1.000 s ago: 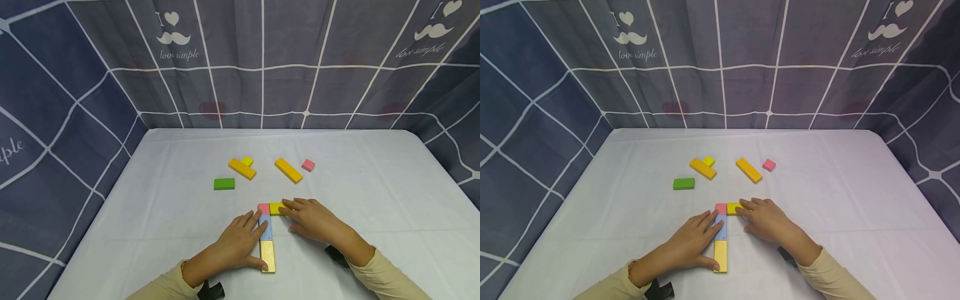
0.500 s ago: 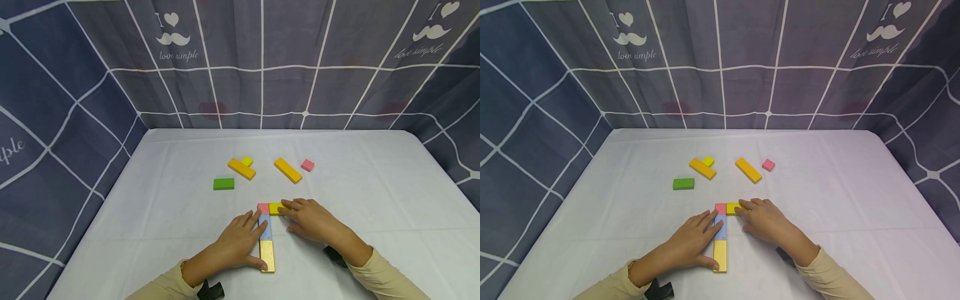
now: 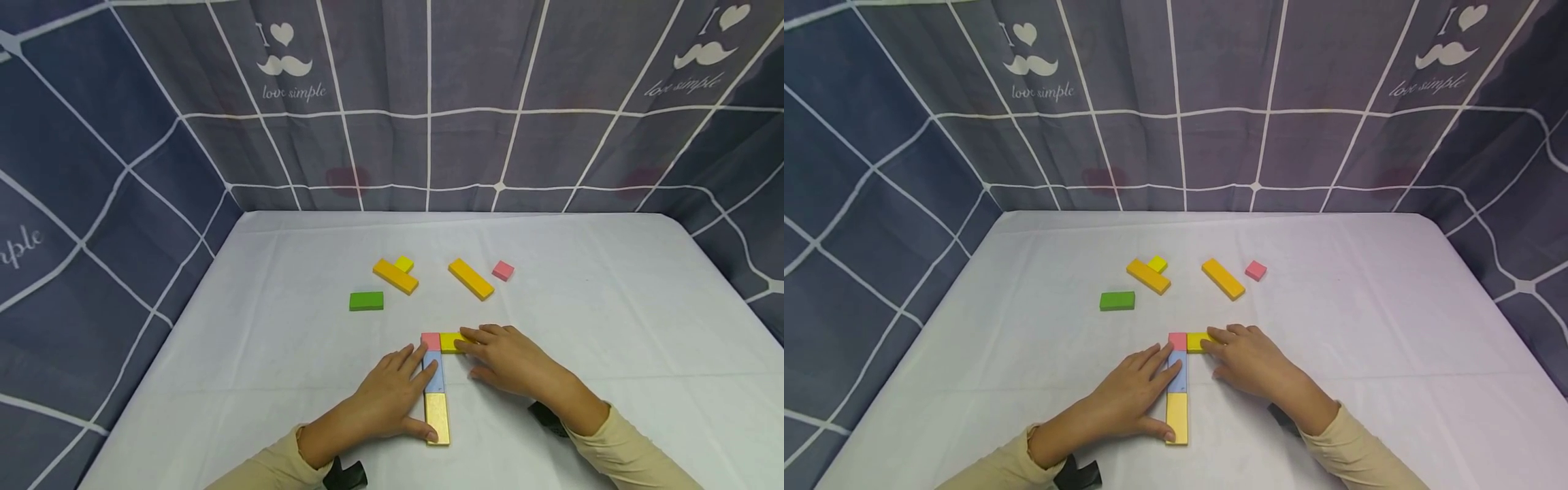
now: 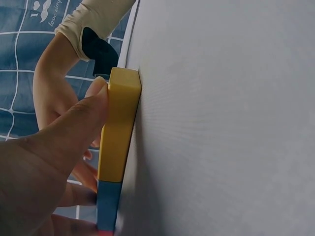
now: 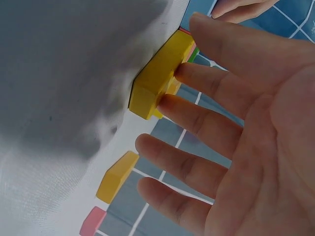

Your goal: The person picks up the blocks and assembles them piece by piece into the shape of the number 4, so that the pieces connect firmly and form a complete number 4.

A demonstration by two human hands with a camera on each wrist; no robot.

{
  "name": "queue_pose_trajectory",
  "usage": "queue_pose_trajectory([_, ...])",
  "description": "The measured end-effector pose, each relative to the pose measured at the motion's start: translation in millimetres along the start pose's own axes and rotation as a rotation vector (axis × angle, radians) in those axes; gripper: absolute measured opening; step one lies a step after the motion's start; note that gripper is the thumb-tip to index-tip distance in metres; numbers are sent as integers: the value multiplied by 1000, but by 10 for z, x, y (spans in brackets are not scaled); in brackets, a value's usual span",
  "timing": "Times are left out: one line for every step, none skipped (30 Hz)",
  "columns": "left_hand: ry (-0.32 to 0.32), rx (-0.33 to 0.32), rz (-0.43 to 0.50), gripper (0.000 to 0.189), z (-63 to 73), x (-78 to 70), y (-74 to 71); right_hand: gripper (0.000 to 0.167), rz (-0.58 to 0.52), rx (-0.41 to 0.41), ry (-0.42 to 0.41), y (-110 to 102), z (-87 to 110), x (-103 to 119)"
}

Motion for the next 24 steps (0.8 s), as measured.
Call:
queue_pose_trajectory([2,-1,0,98,2,-3,4,47,-5,4,1,6,1,-3])
queue_pose_trajectory([4,-2,2,98,4,-5,9,47,-11,7,2,10,2,-5])
queue_pose_trajectory([4,-2,4,98,6,-6,12,47,-15,10,2,15,3,-8])
queue_pose_trajectory([4,-1,5,98,7,-5,15,47,-19,10,3,17,3,-9])
queue_pose_trajectory([5,-6,1,98,7,-6,12,47,-21,9,2,18,3,-10])
queue_pose_trajectory([4,-7,0,98,6,-5,11,47,-21,6,0,17,2,-9])
queue_pose_trajectory([5,-10,-6,98,4,-5,9,47,-19,2,-2,14,1,-8])
queue_pose_trajectory([4,-10,-8,98,2,-3,7,47,-17,-3,-4,10,-1,-7])
queue_pose_trajectory([3,-10,-12,98,0,0,5,47,-15,-7,-6,6,-4,-6])
queue_pose_trajectory([3,-13,-16,98,3,1,-2,47,-13,-11,-8,-1,-5,-2])
queue_pose_trajectory([4,-17,-20,98,6,4,-9,47,-9,-13,-12,-6,-6,3])
queue_pose_trajectory([3,-15,-19,98,9,6,-15,46,-7,-15,-14,-9,-7,7])
queue_pose_trajectory([3,-16,-19,98,11,6,-21,46,-7,-16,-14,-12,-7,9])
queue_pose_trajectory([2,-12,-18,98,11,8,-22,46,-5,-15,-13,-14,-7,12])
queue_pose_trajectory([2,-9,-16,98,12,7,-24,46,-5,-14,-11,-16,-5,13])
queue_pose_trajectory([3,-9,-13,98,13,4,-28,46,-5,-12,-10,-18,-1,14])
queue_pose_trajectory([5,-7,-9,98,13,0,-27,46,-5,-10,-10,-19,3,14])
queue_pose_trajectory([8,-4,-3,98,11,-5,-22,46,-4,-11,-12,-22,8,12])
queue_pose_trajectory([9,-4,0,98,12,-8,-20,47,-5,-12,-12,-26,12,6])
queue_pose_trajectory([10,-4,4,97,11,-10,-16,48,-7,-16,-13,-32,13,-2])
queue_pose_trajectory([12,-7,7,97,12,-12,-16,49,-13,-19,-14,-38,13,-13])
queue_pose_trajectory([12,-10,8,97,12,-13,-15,51,-19,-22,-14,-43,10,-29])
queue_pose_trajectory([11,-8,9,97,10,-12,-12,53,-24,-24,-13,-47,6,-48])
queue_pose_trajectory([9,-7,8,97,8,-11,-8,54,-32,-26,-7,-51,0,-73])
Point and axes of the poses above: each hand's wrist, its own z-axis away from the middle knuckle, its own y-axis out of the palm, x = y × z, the point moved 8 cm from there along -z, towards the middle knuckle, and after that the axes turned 2 degrees about -y, right-handed, at the moved point
